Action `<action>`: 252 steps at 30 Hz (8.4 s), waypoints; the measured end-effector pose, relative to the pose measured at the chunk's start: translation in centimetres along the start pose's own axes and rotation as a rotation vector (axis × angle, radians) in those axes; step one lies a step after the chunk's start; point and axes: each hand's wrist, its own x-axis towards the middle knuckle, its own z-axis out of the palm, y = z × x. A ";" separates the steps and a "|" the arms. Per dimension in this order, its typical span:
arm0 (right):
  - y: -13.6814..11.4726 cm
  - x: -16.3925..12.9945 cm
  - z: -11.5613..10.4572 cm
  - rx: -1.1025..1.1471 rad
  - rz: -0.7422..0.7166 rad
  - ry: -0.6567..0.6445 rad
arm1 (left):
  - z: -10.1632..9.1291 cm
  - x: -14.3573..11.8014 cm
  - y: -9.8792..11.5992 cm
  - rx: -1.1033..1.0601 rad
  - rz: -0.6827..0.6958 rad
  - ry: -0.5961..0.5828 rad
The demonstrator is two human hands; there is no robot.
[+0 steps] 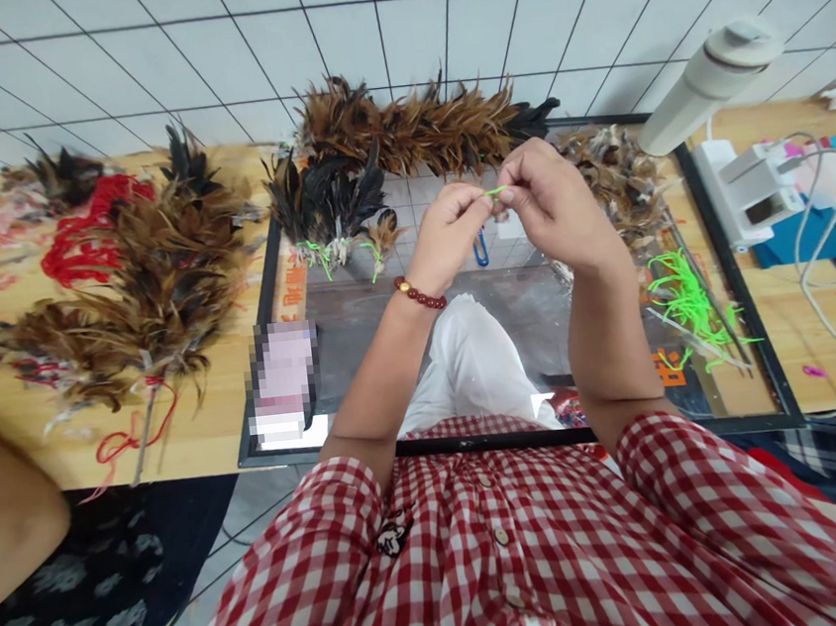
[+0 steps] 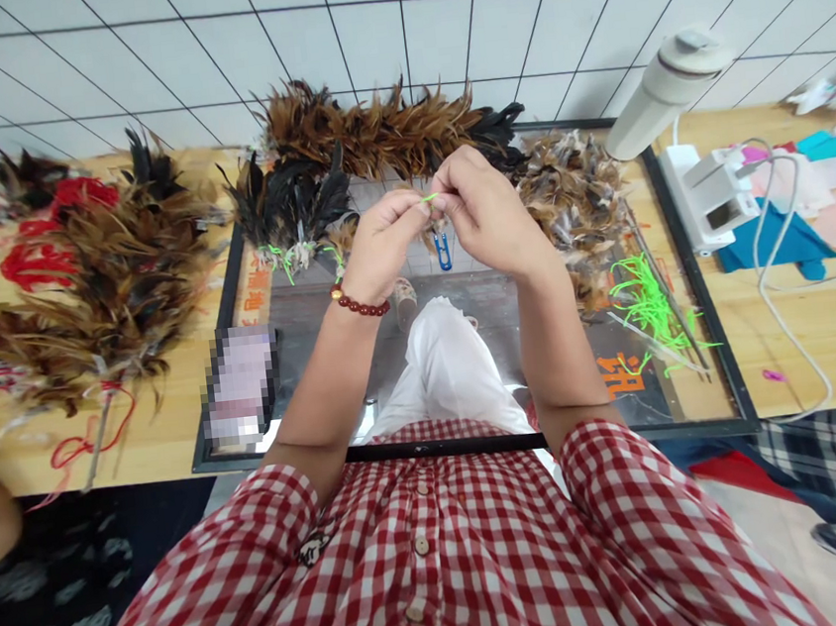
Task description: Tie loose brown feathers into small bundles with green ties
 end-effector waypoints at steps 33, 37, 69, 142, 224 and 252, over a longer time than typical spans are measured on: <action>-3.6 0.5 2.5 0.484 0.143 0.171 | -0.6 -1.1 -0.7 0.337 0.355 0.428; -4.1 0.5 2.3 0.498 0.196 0.201 | -0.8 -1.1 -0.6 0.433 0.396 0.452; -3.3 0.6 3.4 0.142 0.207 -0.023 | -0.8 1.1 -2.8 -0.304 -0.144 0.301; -0.8 0.5 3.6 -0.049 -0.008 0.315 | 1.1 0.2 1.5 -0.810 -0.355 0.566; -1.2 1.0 3.2 0.827 0.270 0.303 | -1.9 0.9 2.4 -0.726 -0.462 0.582; 1.8 0.2 3.1 0.083 -0.102 0.144 | 0.6 -0.3 3.0 -1.051 -0.911 0.268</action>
